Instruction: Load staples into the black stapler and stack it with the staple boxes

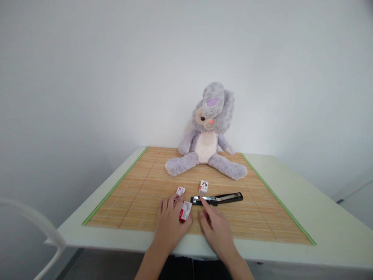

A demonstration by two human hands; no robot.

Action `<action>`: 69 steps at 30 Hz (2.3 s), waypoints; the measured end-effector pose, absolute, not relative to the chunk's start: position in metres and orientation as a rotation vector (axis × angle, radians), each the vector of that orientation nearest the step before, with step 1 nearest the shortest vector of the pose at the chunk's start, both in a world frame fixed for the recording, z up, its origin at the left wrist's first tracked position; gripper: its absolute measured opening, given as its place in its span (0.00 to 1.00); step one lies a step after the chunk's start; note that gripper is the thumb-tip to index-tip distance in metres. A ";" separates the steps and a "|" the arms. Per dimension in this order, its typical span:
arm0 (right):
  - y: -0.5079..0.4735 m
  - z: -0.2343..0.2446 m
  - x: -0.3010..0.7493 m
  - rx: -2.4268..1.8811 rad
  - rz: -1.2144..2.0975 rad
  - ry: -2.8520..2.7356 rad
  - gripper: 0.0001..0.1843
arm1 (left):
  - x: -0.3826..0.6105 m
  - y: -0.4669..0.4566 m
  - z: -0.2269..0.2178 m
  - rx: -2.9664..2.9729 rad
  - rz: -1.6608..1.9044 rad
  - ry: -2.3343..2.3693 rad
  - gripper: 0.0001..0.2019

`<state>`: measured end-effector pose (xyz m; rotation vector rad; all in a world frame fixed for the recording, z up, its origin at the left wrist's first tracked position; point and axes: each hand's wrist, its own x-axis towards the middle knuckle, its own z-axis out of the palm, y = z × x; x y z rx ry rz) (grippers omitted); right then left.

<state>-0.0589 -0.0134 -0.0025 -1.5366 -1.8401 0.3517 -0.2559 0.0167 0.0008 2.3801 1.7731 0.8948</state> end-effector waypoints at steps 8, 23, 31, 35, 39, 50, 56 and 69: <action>-0.013 -0.005 -0.060 -1.555 0.407 -1.767 0.28 | -0.300 0.032 -0.004 2.262 0.803 2.128 0.30; 0.019 -0.015 0.029 -1.132 0.834 -0.550 0.45 | -0.328 0.040 -0.010 2.269 0.753 2.255 0.31; 0.020 -0.006 0.046 -0.910 1.073 -0.696 0.27 | -0.329 0.036 -0.002 2.281 0.895 2.224 0.32; 0.011 -0.009 0.049 -0.938 1.055 -0.739 0.29 | -0.306 0.027 0.005 2.323 1.065 1.986 0.23; 0.012 -0.007 0.050 -0.970 1.042 -0.802 0.29 | -0.257 0.023 0.011 2.342 0.968 1.639 0.20; 0.020 0.018 0.063 -1.118 0.973 -1.154 0.28 | -0.228 0.046 -0.003 2.134 0.931 1.530 0.14; 0.031 0.053 0.043 -1.231 0.880 -1.571 0.25 | -0.227 0.044 -0.001 2.134 0.911 1.512 0.14; 0.039 0.052 -0.029 -1.227 0.633 -2.102 0.21 | -0.226 0.040 0.004 2.150 0.923 1.489 0.15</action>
